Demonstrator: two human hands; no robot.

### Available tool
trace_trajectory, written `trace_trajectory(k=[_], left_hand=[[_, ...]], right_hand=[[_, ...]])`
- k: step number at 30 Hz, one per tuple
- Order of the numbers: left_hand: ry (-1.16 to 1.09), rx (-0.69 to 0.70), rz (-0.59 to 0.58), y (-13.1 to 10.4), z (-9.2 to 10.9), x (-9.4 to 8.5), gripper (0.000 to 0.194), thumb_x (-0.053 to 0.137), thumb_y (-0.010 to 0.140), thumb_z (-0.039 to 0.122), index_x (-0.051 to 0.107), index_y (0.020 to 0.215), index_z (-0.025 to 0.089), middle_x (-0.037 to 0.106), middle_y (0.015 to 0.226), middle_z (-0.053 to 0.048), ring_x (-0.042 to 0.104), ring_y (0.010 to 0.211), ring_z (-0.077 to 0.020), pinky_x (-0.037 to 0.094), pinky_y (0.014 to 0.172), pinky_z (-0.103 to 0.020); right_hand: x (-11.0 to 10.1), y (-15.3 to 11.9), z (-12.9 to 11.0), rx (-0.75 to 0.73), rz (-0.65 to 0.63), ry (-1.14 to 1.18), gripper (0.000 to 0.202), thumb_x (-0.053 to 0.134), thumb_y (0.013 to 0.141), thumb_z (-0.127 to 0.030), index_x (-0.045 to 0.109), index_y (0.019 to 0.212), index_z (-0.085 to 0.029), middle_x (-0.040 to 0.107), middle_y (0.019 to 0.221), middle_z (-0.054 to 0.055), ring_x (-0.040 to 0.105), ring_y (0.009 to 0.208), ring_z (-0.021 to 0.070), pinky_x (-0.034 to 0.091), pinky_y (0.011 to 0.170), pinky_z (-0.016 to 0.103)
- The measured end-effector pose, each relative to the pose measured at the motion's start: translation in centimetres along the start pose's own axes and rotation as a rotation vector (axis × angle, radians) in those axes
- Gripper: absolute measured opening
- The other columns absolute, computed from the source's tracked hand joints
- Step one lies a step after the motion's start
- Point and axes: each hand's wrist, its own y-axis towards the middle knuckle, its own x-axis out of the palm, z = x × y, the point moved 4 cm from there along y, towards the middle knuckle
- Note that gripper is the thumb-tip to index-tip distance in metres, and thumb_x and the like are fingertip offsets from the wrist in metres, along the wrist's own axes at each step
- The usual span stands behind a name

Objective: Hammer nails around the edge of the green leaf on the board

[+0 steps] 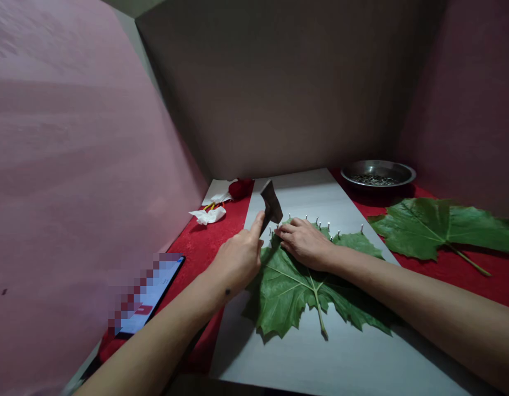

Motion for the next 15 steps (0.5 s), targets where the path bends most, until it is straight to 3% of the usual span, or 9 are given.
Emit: trace_trajectory(k=[4,9,13,15], left_hand=[[0.025,0.006,-0.038,0.5,0.1,-0.5,0.061,0.04,0.085,0.019,0.023,0.144,0.016,0.069,0.091,-0.016,0.066,0.082,-0.0274,0.048,0.068,-0.037],[-0.026,0.001,0.136,0.3,-0.1,-2.1,0.059,0.033,0.09,0.025,0.014,0.145,0.014,0.065,0.108,-0.018,0.063,0.096,-0.0255,0.046,0.078,-0.035],[-0.005,-0.004,0.011,0.6,-0.2,-0.3,0.06,0.039,0.086,0.019,0.024,0.143,0.012,0.069,0.097,-0.018,0.066,0.089,-0.0277,0.048,0.073,-0.037],[-0.006,0.005,-0.019,0.8,-0.2,-0.3,0.059,0.04,0.085,0.019,0.028,0.142,0.011,0.07,0.095,-0.018,0.066,0.088,-0.0282,0.048,0.073,-0.037]], right_hand=[[-0.1,0.0,0.0,0.007,0.01,-0.004,0.029,0.044,0.09,-0.03,0.06,0.113,-0.02,0.063,0.107,0.006,0.047,0.095,0.0236,0.03,0.077,0.034],[0.0,0.0,0.0,0.008,0.022,0.0,0.03,0.043,0.09,-0.029,0.058,0.114,-0.022,0.063,0.106,0.007,0.047,0.095,0.0239,0.03,0.075,0.034],[-0.1,-0.1,0.0,0.009,0.023,-0.002,0.029,0.043,0.09,-0.029,0.059,0.112,-0.022,0.063,0.105,0.007,0.047,0.095,0.0239,0.03,0.076,0.034],[-0.1,-0.1,0.0,0.009,0.025,-0.004,0.029,0.042,0.09,-0.029,0.06,0.112,-0.021,0.063,0.106,0.007,0.047,0.095,0.0239,0.03,0.076,0.035]])
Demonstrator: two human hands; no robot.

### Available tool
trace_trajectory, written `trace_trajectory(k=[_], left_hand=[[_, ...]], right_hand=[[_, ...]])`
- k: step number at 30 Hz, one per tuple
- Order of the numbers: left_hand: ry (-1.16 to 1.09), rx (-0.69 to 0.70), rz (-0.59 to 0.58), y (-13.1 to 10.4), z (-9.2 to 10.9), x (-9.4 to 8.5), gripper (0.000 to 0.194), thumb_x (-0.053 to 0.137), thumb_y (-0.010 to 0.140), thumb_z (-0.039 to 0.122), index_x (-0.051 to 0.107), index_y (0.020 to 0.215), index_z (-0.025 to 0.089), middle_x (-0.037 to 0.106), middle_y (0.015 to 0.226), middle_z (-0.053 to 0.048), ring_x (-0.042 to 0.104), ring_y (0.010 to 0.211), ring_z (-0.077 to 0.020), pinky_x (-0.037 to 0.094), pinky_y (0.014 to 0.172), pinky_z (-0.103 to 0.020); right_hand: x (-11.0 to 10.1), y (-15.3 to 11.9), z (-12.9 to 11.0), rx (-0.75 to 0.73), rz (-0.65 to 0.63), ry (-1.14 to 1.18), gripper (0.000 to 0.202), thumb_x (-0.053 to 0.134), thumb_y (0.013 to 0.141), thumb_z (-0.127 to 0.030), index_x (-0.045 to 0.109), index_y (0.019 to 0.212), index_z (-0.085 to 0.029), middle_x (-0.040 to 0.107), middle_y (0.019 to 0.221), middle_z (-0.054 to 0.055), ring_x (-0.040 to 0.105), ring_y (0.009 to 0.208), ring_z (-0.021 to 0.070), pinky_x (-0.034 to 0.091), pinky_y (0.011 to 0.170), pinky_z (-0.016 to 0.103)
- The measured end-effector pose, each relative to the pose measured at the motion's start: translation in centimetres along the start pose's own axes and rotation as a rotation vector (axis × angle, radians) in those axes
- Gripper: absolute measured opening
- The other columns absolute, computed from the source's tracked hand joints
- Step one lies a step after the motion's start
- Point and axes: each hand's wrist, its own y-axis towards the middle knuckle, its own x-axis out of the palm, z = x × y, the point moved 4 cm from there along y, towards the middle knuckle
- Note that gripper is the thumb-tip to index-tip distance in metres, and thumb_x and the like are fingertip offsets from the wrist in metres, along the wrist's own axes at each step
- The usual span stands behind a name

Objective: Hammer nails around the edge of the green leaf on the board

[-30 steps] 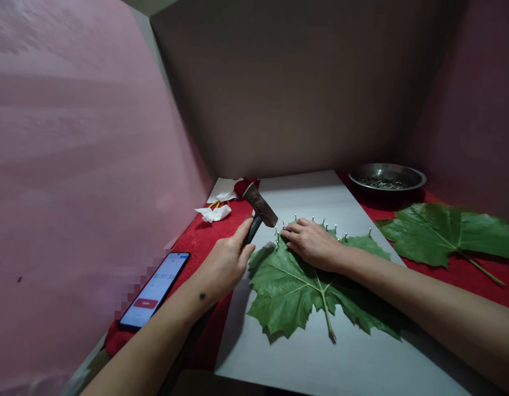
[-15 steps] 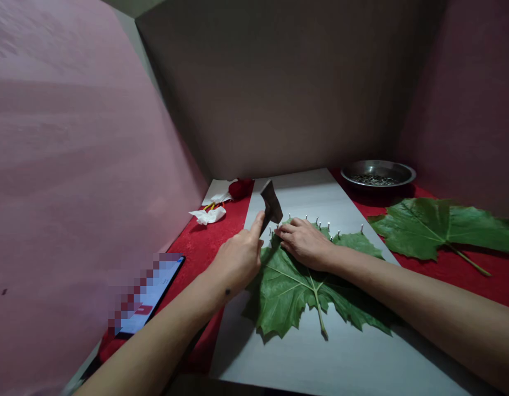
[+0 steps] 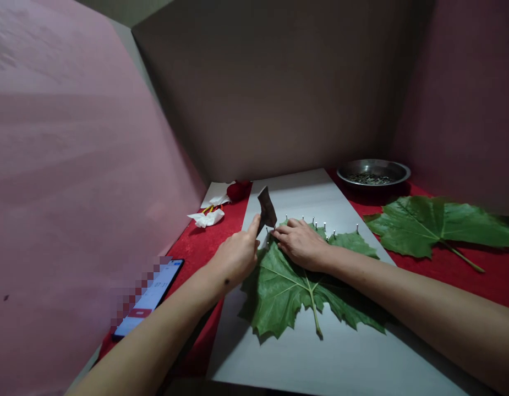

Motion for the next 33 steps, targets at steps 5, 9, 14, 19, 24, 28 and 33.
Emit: trace_trajectory(k=[5,9,14,19,24,28,33], left_hand=[[-0.031,0.003,0.196,-0.6,0.3,-2.6,0.059,0.035,0.09,0.025,0.019,0.144,0.012,0.06,0.121,-0.018,0.059,0.108,-0.0251,0.043,0.088,-0.035],[0.068,-0.015,0.005,-0.3,0.2,-0.4,0.061,0.038,0.087,0.019,0.018,0.145,0.012,0.068,0.1,-0.019,0.066,0.088,-0.0281,0.048,0.072,-0.038],[0.072,0.008,0.005,0.1,0.4,-0.9,0.061,0.038,0.088,0.021,0.017,0.145,0.013,0.068,0.097,-0.017,0.065,0.09,-0.0275,0.047,0.074,-0.037],[0.079,-0.009,0.09,-0.2,0.6,-1.7,0.061,0.033,0.09,0.022,0.011,0.146,0.013,0.067,0.099,-0.016,0.064,0.091,-0.0258,0.047,0.075,-0.036],[0.104,-0.013,-0.046,0.4,0.2,0.5,0.063,0.04,0.085,0.018,0.021,0.144,0.012,0.069,0.095,-0.018,0.066,0.085,-0.0286,0.048,0.069,-0.038],[0.032,0.006,0.07,-0.1,-0.2,-1.3,0.061,0.035,0.09,0.024,0.014,0.145,0.013,0.067,0.105,-0.016,0.062,0.099,-0.0258,0.046,0.08,-0.036],[-0.146,-0.023,0.116,-1.6,-1.0,-2.1,0.057,0.039,0.088,0.026,0.028,0.142,0.011,0.067,0.108,-0.016,0.061,0.104,-0.0273,0.045,0.086,-0.037]], right_hand=[[0.1,0.0,0.1,-0.002,0.009,0.004,0.028,0.042,0.09,-0.029,0.06,0.111,-0.022,0.063,0.105,0.007,0.046,0.095,0.0239,0.03,0.076,0.035],[0.1,0.0,0.0,-0.008,0.004,0.006,0.029,0.042,0.09,-0.03,0.061,0.11,-0.021,0.062,0.108,0.007,0.046,0.095,0.0238,0.03,0.077,0.035],[0.2,-0.1,0.1,-0.011,0.014,0.0,0.031,0.04,0.091,-0.03,0.061,0.111,-0.02,0.063,0.108,0.006,0.046,0.095,0.024,0.03,0.076,0.036],[0.2,-0.1,0.1,-0.009,0.006,-0.004,0.029,0.041,0.09,-0.03,0.061,0.109,-0.021,0.062,0.108,0.007,0.046,0.096,0.0237,0.029,0.076,0.036],[0.2,-0.1,0.1,-0.003,0.002,-0.008,0.03,0.043,0.09,-0.031,0.061,0.112,-0.02,0.062,0.111,0.007,0.046,0.097,0.0241,0.03,0.077,0.036],[0.2,-0.1,0.2,-0.014,0.013,-0.008,0.03,0.041,0.091,-0.032,0.061,0.111,-0.022,0.063,0.111,0.006,0.046,0.098,0.0248,0.029,0.077,0.036],[0.0,0.0,0.3,-0.014,-0.019,0.032,0.03,0.041,0.091,-0.035,0.062,0.11,-0.025,0.062,0.113,0.006,0.047,0.096,0.0242,0.029,0.075,0.035]])
